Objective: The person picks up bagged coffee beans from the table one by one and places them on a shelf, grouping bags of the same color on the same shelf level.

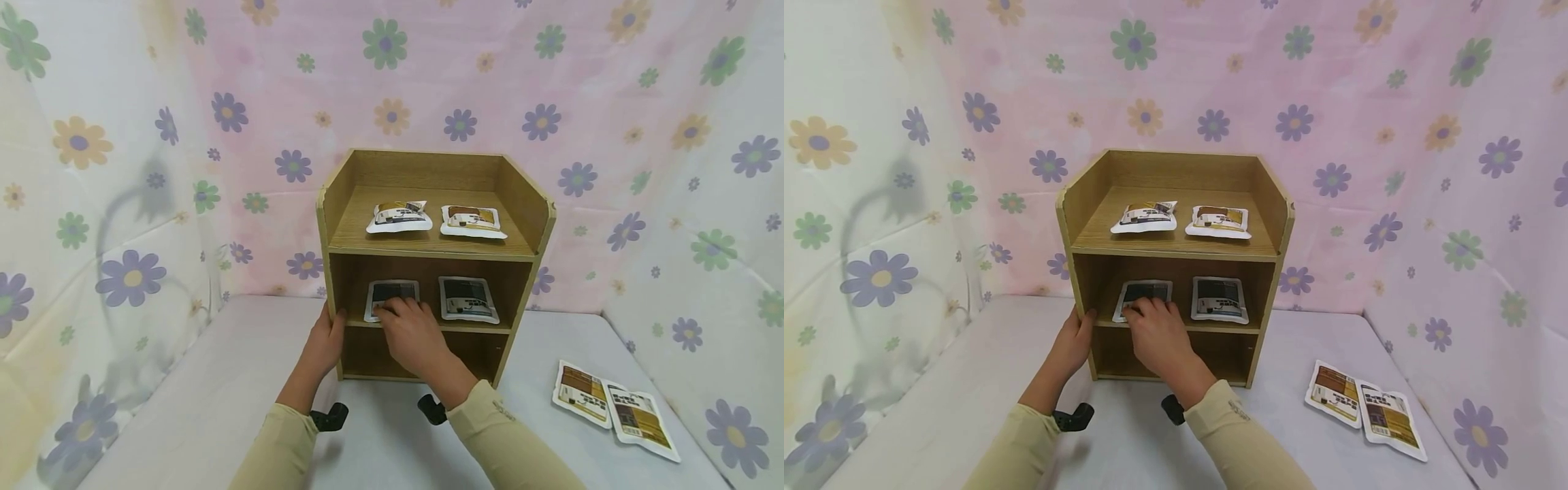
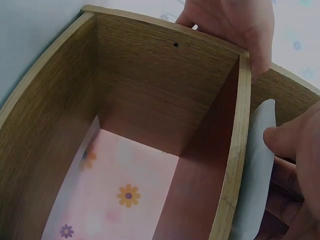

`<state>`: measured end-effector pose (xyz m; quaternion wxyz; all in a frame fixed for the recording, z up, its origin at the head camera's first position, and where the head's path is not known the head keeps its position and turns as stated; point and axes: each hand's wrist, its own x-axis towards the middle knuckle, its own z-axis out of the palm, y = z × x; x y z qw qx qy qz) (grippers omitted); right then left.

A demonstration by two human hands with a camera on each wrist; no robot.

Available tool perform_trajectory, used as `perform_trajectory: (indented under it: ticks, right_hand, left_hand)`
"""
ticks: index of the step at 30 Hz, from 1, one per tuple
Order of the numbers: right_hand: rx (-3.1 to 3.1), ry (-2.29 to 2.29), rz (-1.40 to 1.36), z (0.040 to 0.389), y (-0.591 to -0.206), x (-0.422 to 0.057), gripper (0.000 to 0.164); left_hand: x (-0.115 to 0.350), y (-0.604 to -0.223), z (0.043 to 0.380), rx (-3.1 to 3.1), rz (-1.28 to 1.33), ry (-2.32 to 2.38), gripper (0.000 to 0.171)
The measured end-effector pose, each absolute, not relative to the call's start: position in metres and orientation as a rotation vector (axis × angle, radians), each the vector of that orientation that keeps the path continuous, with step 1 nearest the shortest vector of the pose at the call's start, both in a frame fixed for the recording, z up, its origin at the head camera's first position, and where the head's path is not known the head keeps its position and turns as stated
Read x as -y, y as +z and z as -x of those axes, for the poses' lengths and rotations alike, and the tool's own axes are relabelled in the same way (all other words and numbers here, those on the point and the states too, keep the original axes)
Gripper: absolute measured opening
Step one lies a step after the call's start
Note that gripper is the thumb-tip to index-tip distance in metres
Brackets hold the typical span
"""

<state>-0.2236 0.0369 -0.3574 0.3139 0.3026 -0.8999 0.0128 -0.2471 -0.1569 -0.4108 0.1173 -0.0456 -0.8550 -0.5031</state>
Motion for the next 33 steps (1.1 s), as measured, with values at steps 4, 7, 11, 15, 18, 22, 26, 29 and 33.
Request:
perform_trajectory:
  ticks: [4,7,11,15,18,22,26,29,33]
  right_hand:
    - [2.395,0.038,-0.781,0.228,-0.357,-0.036,0.026]
    - [2.428,0.041,-0.761,0.231,-0.356,-0.034,0.028]
    - [2.451,0.036,-0.743,0.234,-0.354,-0.032,0.029]
    - [2.439,0.024,-0.735,0.238,-0.355,-0.031,0.028]
    - [2.423,0.034,-0.734,0.239,-0.356,-0.031,0.027]
    - [2.421,0.057,-0.733,0.24,-0.356,-0.031,0.026]
    - [2.429,0.064,-0.734,0.238,-0.355,-0.032,0.027]
    - [2.441,0.082,-0.734,0.235,-0.353,-0.035,0.028]
    - [2.453,0.103,-0.736,0.229,-0.351,-0.039,0.03]
  left_hand:
    - [0.156,-0.411,0.247,2.507,0.138,-1.467,0.057]
    - [0.155,-0.41,0.247,2.503,0.141,-1.453,0.057]
    - [0.154,-0.409,0.246,2.502,0.139,-1.45,0.056]
    - [0.153,-0.409,0.246,2.505,0.124,-1.457,0.056]
    - [0.153,-0.409,0.245,2.509,0.112,-1.459,0.057]
    - [0.152,-0.409,0.245,2.515,0.106,-1.46,0.057]
    - [0.152,-0.409,0.245,2.517,0.106,-1.465,0.057]
    - [0.153,-0.41,0.246,2.52,0.1,-1.458,0.057]
    - [0.154,-0.411,0.246,2.517,0.089,-1.455,0.056]
